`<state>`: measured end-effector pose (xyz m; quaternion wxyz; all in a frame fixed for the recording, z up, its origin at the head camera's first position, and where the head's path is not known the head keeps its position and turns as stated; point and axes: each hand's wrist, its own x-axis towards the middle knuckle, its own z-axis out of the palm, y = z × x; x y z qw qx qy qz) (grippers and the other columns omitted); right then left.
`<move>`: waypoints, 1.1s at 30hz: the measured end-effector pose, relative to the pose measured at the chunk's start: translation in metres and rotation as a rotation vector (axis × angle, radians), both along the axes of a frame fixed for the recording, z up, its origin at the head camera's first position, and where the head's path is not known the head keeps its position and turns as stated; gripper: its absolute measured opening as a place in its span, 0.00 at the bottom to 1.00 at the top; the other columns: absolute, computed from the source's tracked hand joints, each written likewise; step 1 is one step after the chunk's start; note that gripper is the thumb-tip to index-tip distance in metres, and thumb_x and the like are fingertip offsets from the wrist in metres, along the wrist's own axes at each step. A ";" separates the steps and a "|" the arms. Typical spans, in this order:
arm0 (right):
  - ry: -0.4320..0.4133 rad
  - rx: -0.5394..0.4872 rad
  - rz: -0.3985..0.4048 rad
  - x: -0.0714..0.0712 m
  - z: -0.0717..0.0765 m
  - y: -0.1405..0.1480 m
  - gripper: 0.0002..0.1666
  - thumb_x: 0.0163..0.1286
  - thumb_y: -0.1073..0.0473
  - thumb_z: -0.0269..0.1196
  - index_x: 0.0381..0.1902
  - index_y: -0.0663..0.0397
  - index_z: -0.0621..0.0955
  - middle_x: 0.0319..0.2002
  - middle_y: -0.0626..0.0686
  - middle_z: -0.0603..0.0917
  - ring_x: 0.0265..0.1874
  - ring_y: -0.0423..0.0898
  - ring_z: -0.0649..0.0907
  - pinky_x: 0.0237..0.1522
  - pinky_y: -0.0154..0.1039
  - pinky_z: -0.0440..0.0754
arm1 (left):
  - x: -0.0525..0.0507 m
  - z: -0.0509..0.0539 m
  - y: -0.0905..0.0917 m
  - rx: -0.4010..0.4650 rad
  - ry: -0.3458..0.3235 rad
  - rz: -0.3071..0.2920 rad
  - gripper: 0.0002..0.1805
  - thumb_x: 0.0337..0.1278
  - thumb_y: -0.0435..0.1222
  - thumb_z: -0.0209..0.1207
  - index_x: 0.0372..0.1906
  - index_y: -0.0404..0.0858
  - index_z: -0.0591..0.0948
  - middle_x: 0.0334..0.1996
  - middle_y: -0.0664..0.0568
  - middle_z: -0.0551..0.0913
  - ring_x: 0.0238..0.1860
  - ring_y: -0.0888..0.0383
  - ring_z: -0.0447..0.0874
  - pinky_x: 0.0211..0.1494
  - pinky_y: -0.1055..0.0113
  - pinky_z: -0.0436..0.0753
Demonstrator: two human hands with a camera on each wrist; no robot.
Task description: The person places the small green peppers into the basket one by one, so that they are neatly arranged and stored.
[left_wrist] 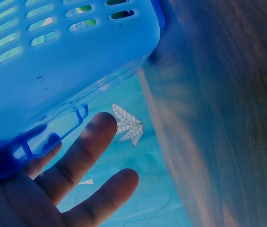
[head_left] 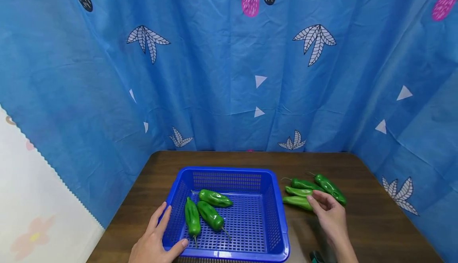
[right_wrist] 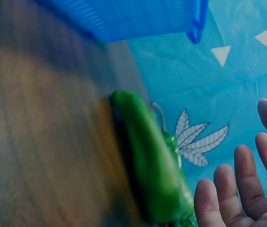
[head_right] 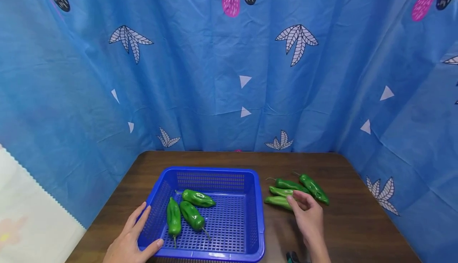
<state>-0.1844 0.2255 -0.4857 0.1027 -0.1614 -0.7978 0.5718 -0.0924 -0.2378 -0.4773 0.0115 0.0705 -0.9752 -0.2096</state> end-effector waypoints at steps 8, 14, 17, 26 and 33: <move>-0.043 0.184 -0.033 -0.001 -0.013 0.008 0.31 0.66 0.40 0.68 0.60 0.50 0.81 0.59 0.55 0.83 0.48 0.37 0.79 0.40 0.19 0.71 | 0.002 -0.001 0.000 -0.003 0.038 -0.004 0.60 0.42 0.75 0.61 0.78 0.46 0.61 0.78 0.56 0.54 0.60 0.43 0.82 0.34 0.53 0.82; -0.059 0.214 0.007 -0.004 -0.021 0.012 0.32 0.65 0.42 0.69 0.61 0.54 0.79 0.62 0.61 0.81 0.62 0.57 0.78 0.58 0.44 0.77 | 0.003 -0.001 0.001 0.004 0.051 0.004 0.60 0.42 0.74 0.62 0.78 0.46 0.62 0.78 0.57 0.54 0.59 0.45 0.83 0.33 0.54 0.80; -0.056 0.241 0.027 -0.006 -0.024 0.013 0.33 0.65 0.44 0.70 0.62 0.55 0.79 0.63 0.64 0.79 0.64 0.63 0.76 0.62 0.57 0.72 | 0.003 0.000 0.001 0.005 0.056 0.002 0.60 0.42 0.74 0.62 0.78 0.46 0.62 0.78 0.57 0.54 0.59 0.44 0.83 0.33 0.54 0.81; -0.023 0.368 0.053 -0.012 -0.031 0.016 0.32 0.61 0.44 0.73 0.59 0.54 0.81 0.61 0.67 0.80 0.62 0.65 0.76 0.60 0.59 0.70 | 0.003 0.002 0.001 0.006 0.041 0.002 0.61 0.42 0.74 0.61 0.79 0.46 0.61 0.78 0.55 0.54 0.59 0.43 0.82 0.34 0.52 0.82; 0.013 0.429 0.025 -0.017 -0.032 0.018 0.32 0.56 0.48 0.77 0.56 0.55 0.83 0.58 0.70 0.80 0.60 0.68 0.75 0.57 0.60 0.69 | 0.003 0.001 0.001 0.007 0.045 0.001 0.60 0.42 0.74 0.62 0.78 0.46 0.61 0.78 0.57 0.54 0.58 0.45 0.83 0.32 0.54 0.80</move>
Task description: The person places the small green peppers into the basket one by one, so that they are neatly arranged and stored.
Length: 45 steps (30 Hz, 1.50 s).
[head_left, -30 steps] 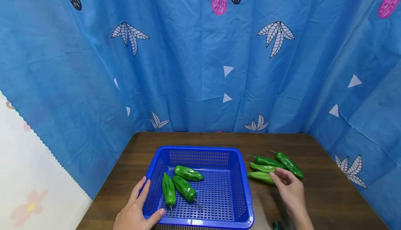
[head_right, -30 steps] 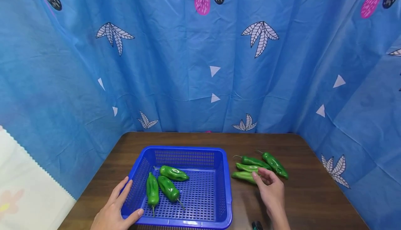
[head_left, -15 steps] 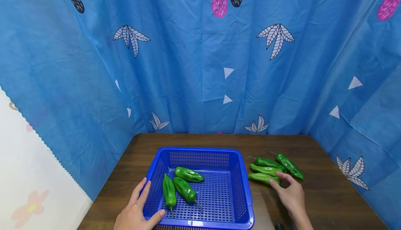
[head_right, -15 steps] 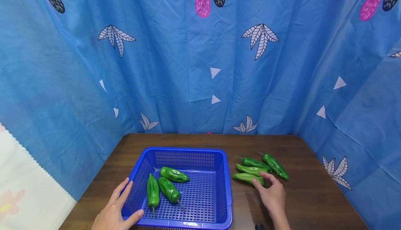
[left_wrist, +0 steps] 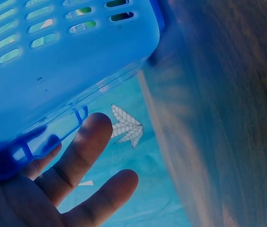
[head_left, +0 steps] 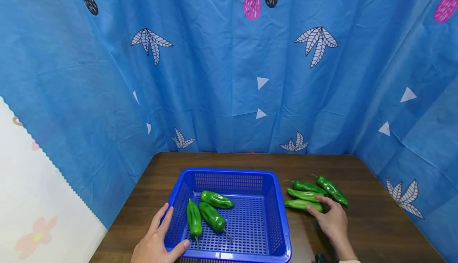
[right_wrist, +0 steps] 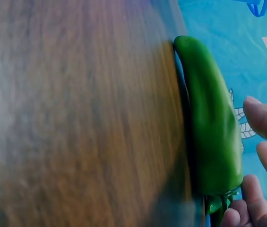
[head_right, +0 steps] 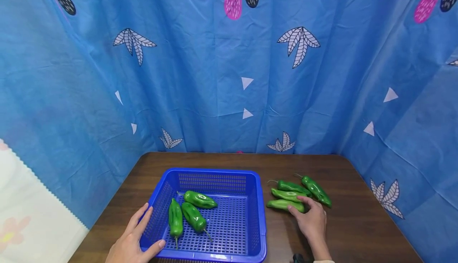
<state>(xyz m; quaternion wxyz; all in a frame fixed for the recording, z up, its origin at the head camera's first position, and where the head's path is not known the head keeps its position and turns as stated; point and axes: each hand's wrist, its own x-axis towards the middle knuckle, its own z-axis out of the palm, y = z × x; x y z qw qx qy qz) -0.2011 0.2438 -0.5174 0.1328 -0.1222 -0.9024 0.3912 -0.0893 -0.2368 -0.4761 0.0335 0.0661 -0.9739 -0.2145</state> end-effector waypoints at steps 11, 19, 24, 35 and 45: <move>-0.086 0.073 0.097 -0.003 -0.002 0.004 0.34 0.55 0.44 0.76 0.57 0.54 0.83 0.62 0.71 0.76 0.62 0.71 0.74 0.58 0.64 0.70 | 0.001 0.000 0.000 0.011 0.022 -0.004 0.59 0.43 0.73 0.62 0.78 0.47 0.62 0.78 0.58 0.54 0.57 0.45 0.84 0.29 0.57 0.78; -0.118 0.051 0.127 -0.003 -0.003 0.003 0.34 0.56 0.44 0.76 0.57 0.54 0.83 0.63 0.71 0.77 0.60 0.71 0.76 0.55 0.63 0.73 | 0.001 0.001 0.000 0.021 0.031 -0.011 0.58 0.44 0.72 0.63 0.78 0.47 0.62 0.78 0.58 0.54 0.56 0.45 0.84 0.27 0.59 0.76; -0.183 -0.005 0.134 -0.003 -0.003 0.002 0.38 0.57 0.40 0.74 0.60 0.54 0.81 0.65 0.72 0.74 0.62 0.71 0.74 0.55 0.62 0.73 | 0.001 0.001 -0.001 0.024 0.028 -0.016 0.58 0.44 0.72 0.63 0.78 0.46 0.61 0.78 0.57 0.54 0.58 0.44 0.83 0.29 0.57 0.77; -0.211 0.043 0.219 -0.002 -0.003 0.006 0.36 0.59 0.43 0.74 0.61 0.55 0.80 0.63 0.73 0.75 0.60 0.71 0.75 0.55 0.64 0.74 | 0.000 0.002 -0.002 0.013 -0.004 -0.014 0.59 0.44 0.73 0.62 0.78 0.46 0.61 0.78 0.56 0.53 0.61 0.43 0.81 0.34 0.53 0.81; -0.182 0.070 0.214 0.001 -0.006 0.009 0.34 0.58 0.44 0.75 0.59 0.55 0.82 0.61 0.71 0.77 0.60 0.72 0.75 0.56 0.64 0.74 | 0.000 0.002 -0.001 0.014 -0.011 -0.009 0.59 0.43 0.73 0.61 0.78 0.47 0.61 0.78 0.57 0.53 0.60 0.44 0.81 0.33 0.54 0.80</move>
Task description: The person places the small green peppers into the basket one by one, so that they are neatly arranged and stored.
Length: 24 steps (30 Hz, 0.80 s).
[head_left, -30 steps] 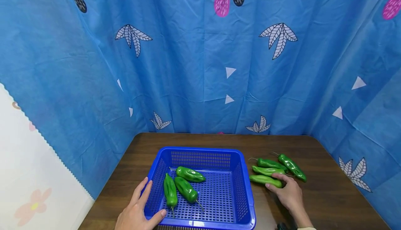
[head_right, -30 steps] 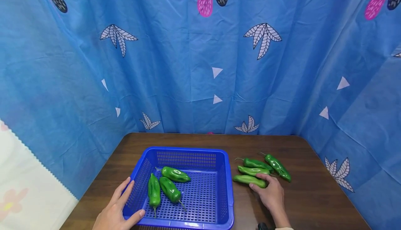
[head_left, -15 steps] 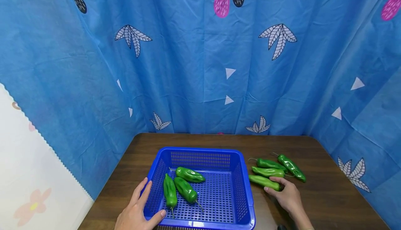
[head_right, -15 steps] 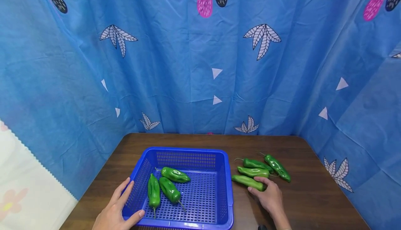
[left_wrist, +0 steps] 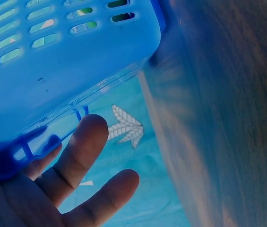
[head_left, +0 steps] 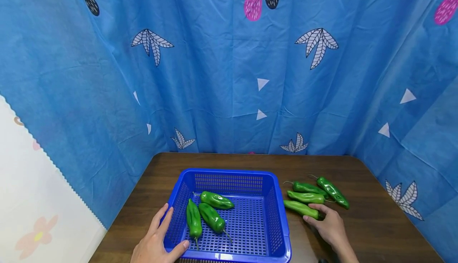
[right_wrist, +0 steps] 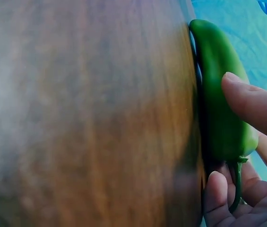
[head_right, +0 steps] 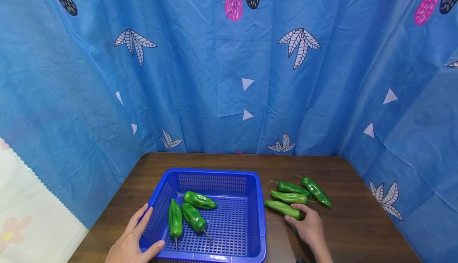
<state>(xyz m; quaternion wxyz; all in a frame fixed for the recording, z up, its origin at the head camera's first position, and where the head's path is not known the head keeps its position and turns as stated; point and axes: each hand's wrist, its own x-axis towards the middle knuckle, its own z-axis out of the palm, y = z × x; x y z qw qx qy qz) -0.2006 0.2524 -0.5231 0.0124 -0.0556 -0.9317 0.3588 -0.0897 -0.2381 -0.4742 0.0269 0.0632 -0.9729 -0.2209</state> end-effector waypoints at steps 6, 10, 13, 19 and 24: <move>0.003 -0.006 -0.010 0.002 -0.004 0.002 0.35 0.56 0.42 0.75 0.57 0.54 0.83 0.58 0.70 0.80 0.58 0.70 0.78 0.54 0.62 0.76 | 0.000 -0.001 0.001 0.000 0.006 0.006 0.59 0.42 0.74 0.62 0.78 0.47 0.62 0.78 0.58 0.53 0.59 0.45 0.82 0.32 0.54 0.79; 0.012 -0.008 -0.019 0.003 -0.005 0.003 0.35 0.56 0.40 0.75 0.56 0.54 0.84 0.57 0.69 0.81 0.56 0.68 0.79 0.52 0.60 0.76 | 0.000 -0.001 0.001 0.000 0.014 0.009 0.59 0.43 0.74 0.62 0.78 0.47 0.62 0.78 0.58 0.53 0.59 0.45 0.82 0.32 0.55 0.79; 0.016 -0.023 -0.039 0.004 -0.005 0.003 0.35 0.56 0.40 0.75 0.56 0.53 0.84 0.56 0.68 0.82 0.55 0.66 0.80 0.50 0.59 0.77 | 0.001 -0.001 0.001 0.001 0.021 0.007 0.59 0.43 0.73 0.62 0.78 0.47 0.62 0.78 0.58 0.53 0.59 0.45 0.82 0.33 0.54 0.79; 0.004 -0.059 -0.075 0.006 -0.005 0.003 0.37 0.56 0.38 0.75 0.56 0.53 0.83 0.57 0.68 0.81 0.54 0.65 0.80 0.50 0.58 0.77 | 0.001 -0.001 0.001 -0.003 0.030 0.006 0.59 0.42 0.73 0.62 0.78 0.47 0.62 0.78 0.58 0.54 0.60 0.45 0.82 0.35 0.52 0.81; 0.003 -0.059 -0.085 0.008 -0.003 0.003 0.38 0.56 0.37 0.74 0.57 0.53 0.83 0.57 0.68 0.81 0.55 0.65 0.80 0.50 0.58 0.77 | 0.001 -0.001 0.002 -0.010 0.031 0.011 0.60 0.42 0.74 0.62 0.78 0.46 0.62 0.78 0.58 0.54 0.60 0.45 0.82 0.35 0.52 0.81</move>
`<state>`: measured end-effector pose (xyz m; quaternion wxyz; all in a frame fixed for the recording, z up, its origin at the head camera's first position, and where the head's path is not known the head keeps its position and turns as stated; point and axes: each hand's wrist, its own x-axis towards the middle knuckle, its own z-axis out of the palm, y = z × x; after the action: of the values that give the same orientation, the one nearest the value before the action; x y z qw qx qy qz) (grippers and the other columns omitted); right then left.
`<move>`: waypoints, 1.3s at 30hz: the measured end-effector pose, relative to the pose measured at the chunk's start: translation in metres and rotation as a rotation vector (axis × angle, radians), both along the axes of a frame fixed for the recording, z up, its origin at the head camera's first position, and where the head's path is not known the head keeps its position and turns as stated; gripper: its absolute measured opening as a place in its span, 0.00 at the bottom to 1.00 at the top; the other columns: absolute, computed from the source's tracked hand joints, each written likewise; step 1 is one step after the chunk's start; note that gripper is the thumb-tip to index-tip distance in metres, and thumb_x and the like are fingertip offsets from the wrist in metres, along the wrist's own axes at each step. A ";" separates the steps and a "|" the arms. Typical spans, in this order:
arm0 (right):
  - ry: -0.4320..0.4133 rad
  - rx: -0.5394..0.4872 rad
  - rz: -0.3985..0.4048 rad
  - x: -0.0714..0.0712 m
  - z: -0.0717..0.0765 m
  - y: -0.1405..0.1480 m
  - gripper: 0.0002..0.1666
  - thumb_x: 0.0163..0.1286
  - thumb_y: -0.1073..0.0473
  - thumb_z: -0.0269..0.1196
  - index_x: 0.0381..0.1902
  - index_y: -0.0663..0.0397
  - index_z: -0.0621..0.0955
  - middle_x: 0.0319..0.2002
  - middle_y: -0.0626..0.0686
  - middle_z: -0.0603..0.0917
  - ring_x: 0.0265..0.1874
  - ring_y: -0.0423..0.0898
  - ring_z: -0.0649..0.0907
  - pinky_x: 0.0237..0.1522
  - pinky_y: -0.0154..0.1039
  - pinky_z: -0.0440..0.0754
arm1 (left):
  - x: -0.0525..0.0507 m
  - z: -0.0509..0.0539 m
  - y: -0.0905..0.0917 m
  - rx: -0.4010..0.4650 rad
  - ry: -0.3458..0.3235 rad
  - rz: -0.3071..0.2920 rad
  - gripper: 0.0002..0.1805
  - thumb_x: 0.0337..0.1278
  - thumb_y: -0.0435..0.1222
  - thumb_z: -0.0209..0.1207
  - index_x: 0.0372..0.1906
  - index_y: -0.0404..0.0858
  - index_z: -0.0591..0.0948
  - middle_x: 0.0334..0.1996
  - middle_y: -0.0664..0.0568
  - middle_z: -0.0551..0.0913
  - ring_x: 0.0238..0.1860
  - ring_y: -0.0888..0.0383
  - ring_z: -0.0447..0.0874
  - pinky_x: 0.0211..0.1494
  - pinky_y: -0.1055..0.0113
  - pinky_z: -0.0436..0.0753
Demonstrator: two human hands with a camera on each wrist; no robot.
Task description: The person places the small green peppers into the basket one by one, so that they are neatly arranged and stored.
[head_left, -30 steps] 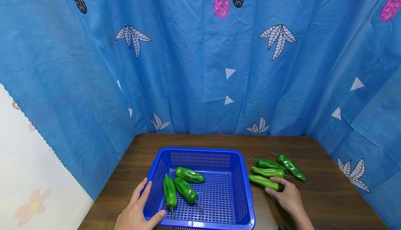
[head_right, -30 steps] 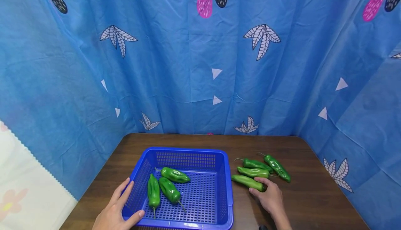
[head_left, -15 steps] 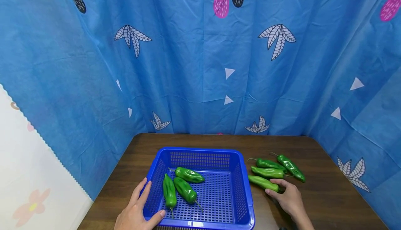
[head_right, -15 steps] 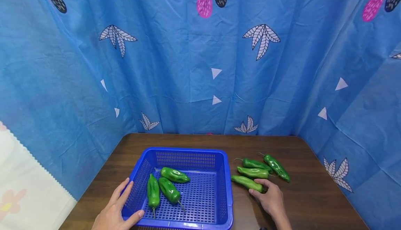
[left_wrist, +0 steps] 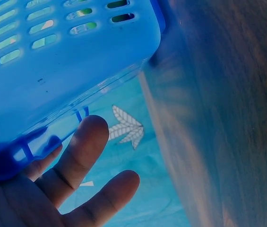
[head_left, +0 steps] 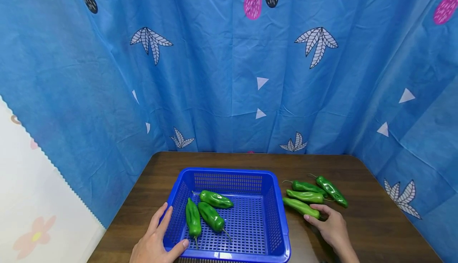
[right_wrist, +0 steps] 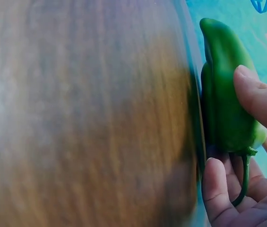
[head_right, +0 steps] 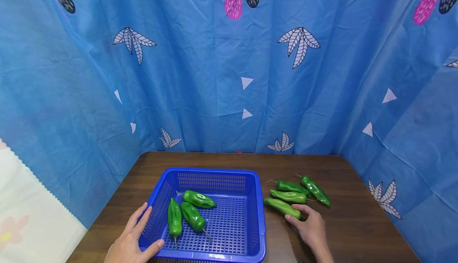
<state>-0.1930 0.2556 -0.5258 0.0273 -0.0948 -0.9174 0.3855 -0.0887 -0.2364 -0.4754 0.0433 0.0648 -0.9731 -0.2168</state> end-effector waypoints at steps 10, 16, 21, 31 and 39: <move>0.001 -0.011 -0.008 0.002 0.003 0.002 0.37 0.57 0.38 0.74 0.58 0.55 0.82 0.58 0.69 0.80 0.55 0.66 0.80 0.49 0.56 0.77 | 0.000 -0.001 0.000 -0.006 -0.019 -0.003 0.60 0.42 0.74 0.62 0.78 0.47 0.61 0.78 0.57 0.54 0.59 0.45 0.83 0.32 0.54 0.80; 0.025 -0.018 -0.005 0.002 0.007 0.004 0.37 0.60 0.40 0.73 0.60 0.56 0.81 0.62 0.71 0.77 0.59 0.69 0.77 0.52 0.58 0.77 | -0.002 -0.002 -0.001 -0.005 -0.003 -0.009 0.60 0.42 0.74 0.62 0.78 0.46 0.62 0.78 0.56 0.54 0.56 0.45 0.84 0.30 0.55 0.79; 0.052 -0.025 -0.015 0.001 0.012 0.006 0.37 0.61 0.40 0.72 0.60 0.57 0.80 0.62 0.71 0.77 0.60 0.68 0.77 0.54 0.58 0.76 | -0.002 -0.001 -0.001 -0.003 0.005 -0.015 0.60 0.42 0.73 0.63 0.78 0.46 0.62 0.78 0.55 0.54 0.53 0.46 0.85 0.28 0.56 0.79; 0.050 -0.094 -0.057 0.000 0.028 0.007 0.43 0.60 0.34 0.70 0.64 0.56 0.78 0.65 0.70 0.75 0.62 0.64 0.76 0.57 0.55 0.78 | -0.002 -0.001 -0.001 -0.001 0.006 -0.017 0.59 0.43 0.73 0.63 0.78 0.45 0.62 0.78 0.55 0.54 0.53 0.46 0.86 0.27 0.58 0.78; 0.120 -0.063 -0.057 -0.003 0.044 -0.001 0.40 0.61 0.34 0.69 0.64 0.52 0.79 0.63 0.66 0.79 0.61 0.60 0.78 0.54 0.52 0.80 | -0.001 -0.001 -0.001 -0.002 -0.014 -0.011 0.60 0.43 0.74 0.62 0.78 0.45 0.61 0.78 0.55 0.54 0.55 0.45 0.85 0.29 0.57 0.79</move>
<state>-0.1960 0.2543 -0.4818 0.0901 -0.0983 -0.8985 0.4183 -0.0898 -0.2373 -0.4766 0.0354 0.0608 -0.9739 -0.2159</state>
